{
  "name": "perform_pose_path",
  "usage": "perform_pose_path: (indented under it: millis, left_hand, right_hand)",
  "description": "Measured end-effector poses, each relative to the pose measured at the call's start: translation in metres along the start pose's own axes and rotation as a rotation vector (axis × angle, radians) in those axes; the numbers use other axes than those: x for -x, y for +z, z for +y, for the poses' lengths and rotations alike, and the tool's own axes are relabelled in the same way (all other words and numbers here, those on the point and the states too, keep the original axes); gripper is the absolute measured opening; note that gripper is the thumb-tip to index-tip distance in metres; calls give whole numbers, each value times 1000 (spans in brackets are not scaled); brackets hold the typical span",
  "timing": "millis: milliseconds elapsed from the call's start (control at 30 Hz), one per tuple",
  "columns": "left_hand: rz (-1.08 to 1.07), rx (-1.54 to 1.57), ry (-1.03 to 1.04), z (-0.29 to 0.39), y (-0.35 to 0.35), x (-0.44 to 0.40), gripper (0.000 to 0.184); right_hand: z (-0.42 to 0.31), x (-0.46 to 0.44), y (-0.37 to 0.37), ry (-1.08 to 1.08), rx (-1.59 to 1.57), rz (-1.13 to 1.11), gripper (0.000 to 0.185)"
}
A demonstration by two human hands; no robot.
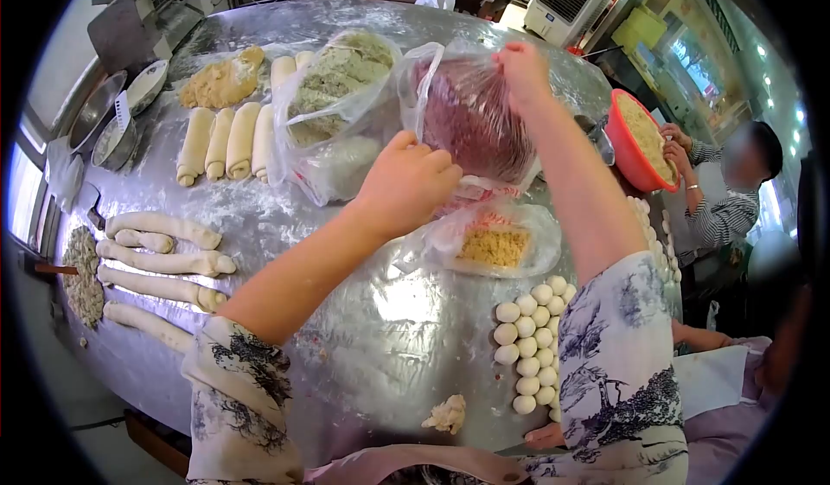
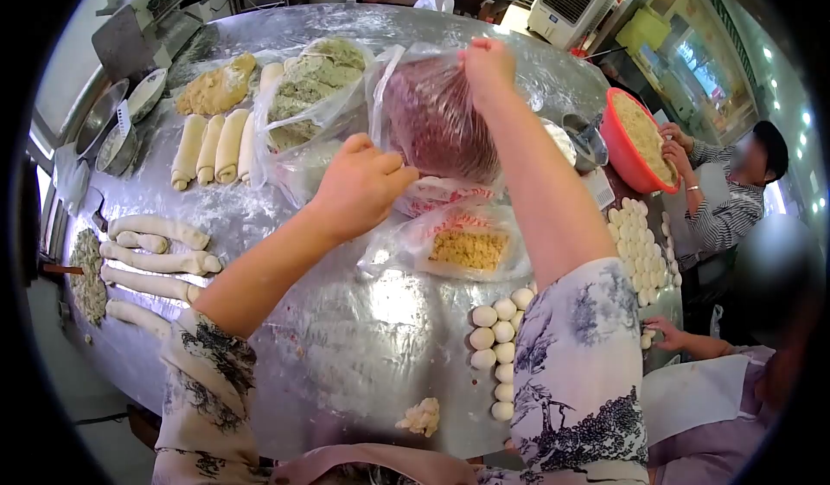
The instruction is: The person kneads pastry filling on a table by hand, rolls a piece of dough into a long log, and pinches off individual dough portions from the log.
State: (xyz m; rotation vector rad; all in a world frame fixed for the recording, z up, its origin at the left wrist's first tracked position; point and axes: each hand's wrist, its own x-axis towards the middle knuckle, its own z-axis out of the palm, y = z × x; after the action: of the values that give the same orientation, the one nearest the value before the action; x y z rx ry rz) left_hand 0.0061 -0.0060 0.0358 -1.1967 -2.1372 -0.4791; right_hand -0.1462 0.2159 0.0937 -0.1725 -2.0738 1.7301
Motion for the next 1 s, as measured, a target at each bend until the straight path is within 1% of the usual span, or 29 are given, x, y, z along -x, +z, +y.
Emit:
perform_pose_path:
  millis: [33, 67, 100, 167, 267, 367, 400, 433, 500, 600, 700, 733, 767, 833, 867, 900, 967, 1000]
  left_hand:
    - [28, -18, -24, 1, 0, -5, 20]
    - [31, -4, -42, 3, 3, -8, 19]
    - [29, 13, -60, 6, 8, -9, 19]
    - [20, 33, -94, 13, 16, -8, 19]
    - [4, 55, -144, 14, 19, -4, 19]
    - [-31, 104, -194, 12, 18, -2, 25]
    - [-40, 123, -206, 16, 12, -6, 28]
    - [-49, 142, -219, 21, 7, -9, 31]
    - [-1, 112, -178, 37, 5, -16, 39]
    - [45, 75, -167, 59, 17, -35, 45]
    - [46, -32, -264, 72, 34, -57, 49]
    - [39, -83, -303, 72, 43, -63, 49]
    - [27, -135, -337, 70, 50, -67, 49]
    - [-126, -177, -350, 62, 53, -74, 50]
    - [-203, -185, -363, 59, 55, -76, 49]
    - [-284, -196, -374, 57, 54, -77, 49]
    - [-300, -236, -351, 54, 53, -81, 44]
    - [-322, -242, -349, 51, 52, -85, 43]
  right_hand:
    - [7, 8, -3, -40, 89, -2, 27]
    - [17, 19, -5, 54, 29, -141, 30]
    - [37, 21, -3, 62, 135, -223, 31]
    - [35, 33, -1, 200, -102, -302, 29]
    - [8, 38, -20, 89, 204, -486, 26]
    - [-34, 52, -53, 286, 157, -459, 27]
    - [-29, 46, -67, 218, 215, -330, 28]
    - [-24, 40, -81, 205, 203, -271, 30]
    - [-6, 34, -109, 186, 172, -147, 32]
    - [51, 32, -133, 170, 268, -31, 40]
    - [87, 50, -134, 123, 577, 197, 43]
    - [96, 53, -134, 247, 491, 92, 47]
    - [105, 55, -137, 321, 365, 55, 46]
    - [107, 65, -140, 460, 105, -12, 45]
    - [102, 59, -149, 424, 322, -18, 35]
    - [101, 52, -156, 414, 104, 69, 30]
    - [93, 33, -167, 379, -330, 241, 21]
    - [68, 22, -172, 435, -517, 219, 16]
